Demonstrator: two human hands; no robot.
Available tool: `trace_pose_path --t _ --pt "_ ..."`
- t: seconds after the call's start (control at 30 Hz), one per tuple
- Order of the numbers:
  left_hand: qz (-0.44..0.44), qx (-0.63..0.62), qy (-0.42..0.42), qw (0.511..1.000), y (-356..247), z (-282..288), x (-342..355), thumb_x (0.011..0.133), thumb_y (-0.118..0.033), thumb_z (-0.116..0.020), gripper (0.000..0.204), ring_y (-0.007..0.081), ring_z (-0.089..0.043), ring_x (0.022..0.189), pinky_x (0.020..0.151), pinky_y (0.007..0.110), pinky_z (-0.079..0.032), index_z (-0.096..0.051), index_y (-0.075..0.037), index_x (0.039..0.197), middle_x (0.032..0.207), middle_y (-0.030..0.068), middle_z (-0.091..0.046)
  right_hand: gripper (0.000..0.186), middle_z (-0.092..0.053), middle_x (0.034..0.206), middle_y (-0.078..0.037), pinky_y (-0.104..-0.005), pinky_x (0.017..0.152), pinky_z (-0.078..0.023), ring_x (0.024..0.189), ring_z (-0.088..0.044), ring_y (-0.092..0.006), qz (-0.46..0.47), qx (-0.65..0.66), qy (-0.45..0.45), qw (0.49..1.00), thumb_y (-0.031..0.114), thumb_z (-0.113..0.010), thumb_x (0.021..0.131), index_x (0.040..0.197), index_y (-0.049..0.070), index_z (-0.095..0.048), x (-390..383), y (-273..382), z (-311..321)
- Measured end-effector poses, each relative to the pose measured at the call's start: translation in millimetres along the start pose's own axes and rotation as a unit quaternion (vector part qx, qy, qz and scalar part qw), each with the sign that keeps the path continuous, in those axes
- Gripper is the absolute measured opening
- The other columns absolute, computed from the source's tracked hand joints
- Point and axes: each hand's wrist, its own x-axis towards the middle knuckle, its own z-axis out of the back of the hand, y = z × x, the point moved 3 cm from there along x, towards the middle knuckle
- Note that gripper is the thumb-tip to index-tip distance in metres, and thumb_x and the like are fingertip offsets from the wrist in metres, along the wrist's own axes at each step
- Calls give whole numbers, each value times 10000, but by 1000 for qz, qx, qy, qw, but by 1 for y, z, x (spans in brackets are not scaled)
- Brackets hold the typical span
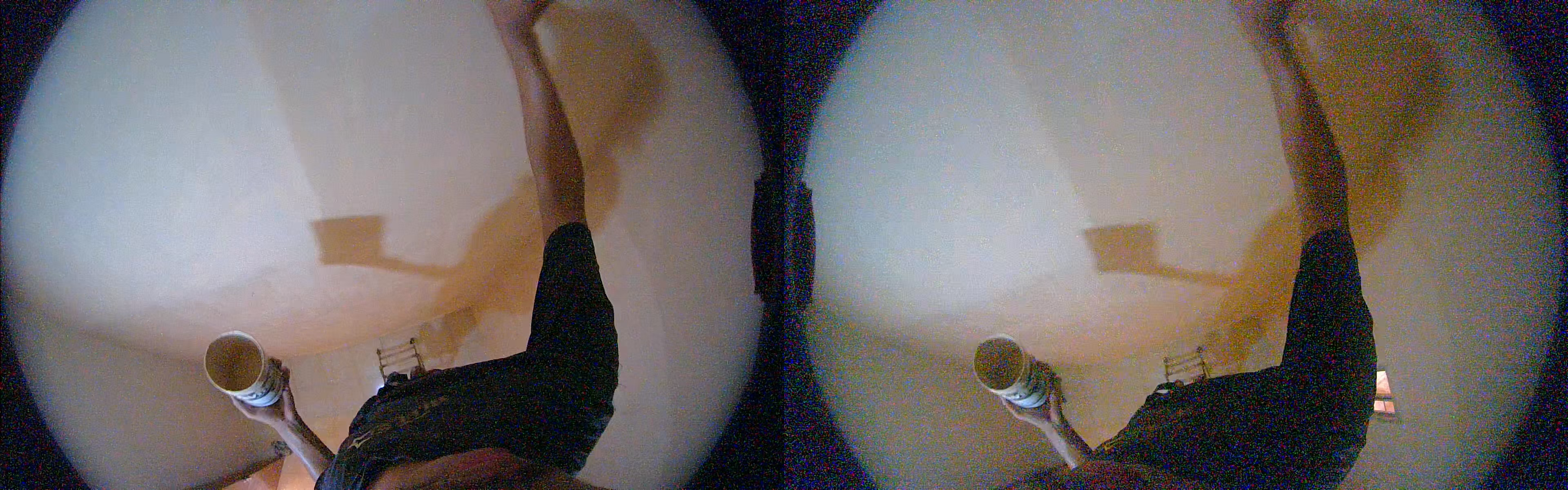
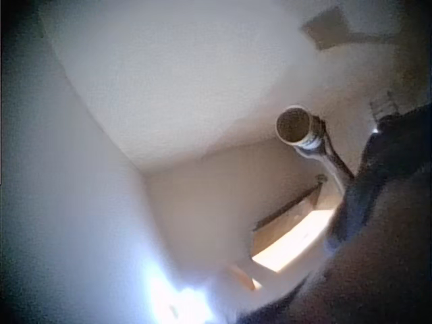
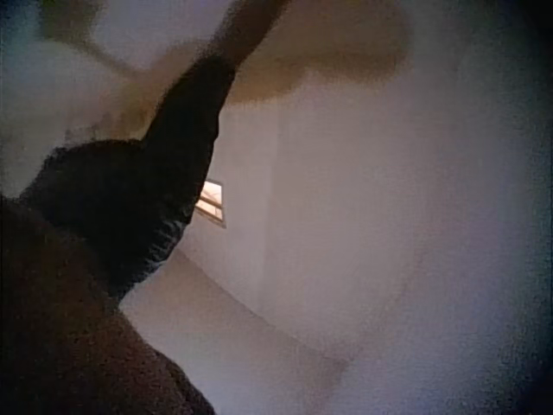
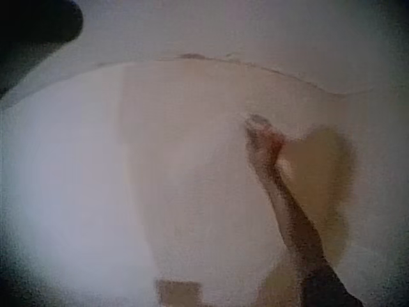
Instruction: The person stands on a ladder and paints the ceiling with a brush, repeatedly dipping the brush into a paint can held in the other hand. The person applies paint in broad strokes across the ceiling surface.
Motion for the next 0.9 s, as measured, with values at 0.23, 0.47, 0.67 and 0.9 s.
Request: trace_pose_path --t 0.23,0.47,0.67,0.9 --pt "-138 10 -31 990 5 2 -7 864 -511 -653 757 431 -532 1196 934 611 -480 -458 -93 1464 1380 263 -499 284 -703 1092 -61 -448 821 -550 1007 -668 -239 24 225 252 941 280 -690 952 1199 147 -646 -228 45 -46" --pt "-153 6 -34 988 67 -28 -9 873 -502 -652 748 434 -532 1189 940 614 -478 -457 -85 1462 1374 263 -504 281 -711 1009 -56 -401 741 -558 926 -680 -205 23 26 -112 993 358 -641 961 1104 117 -646 -17 -134 -22" --pt "-140 -20 -18 990 85 -29 4 881 -494 -652 740 437 -532 1183 945 616 -477 -457 -77 1461 1368 263 -508 342 -718 938 -52 -360 673 -564 856 -690 -177 217 67 268 936 424 -599 968 1024 91 -645 -152 -38 -52" --pt "-118 -51 3 992 81 -31 13 890 -485 -652 731 440 -532 1176 951 618 -475 -457 -69 1459 1362 264 -512 184 -667 925 -8 -349 653 -533 783 -619 -174 104 266 172 943 220 -707 928 993 79 -609 -3 -101 -12"
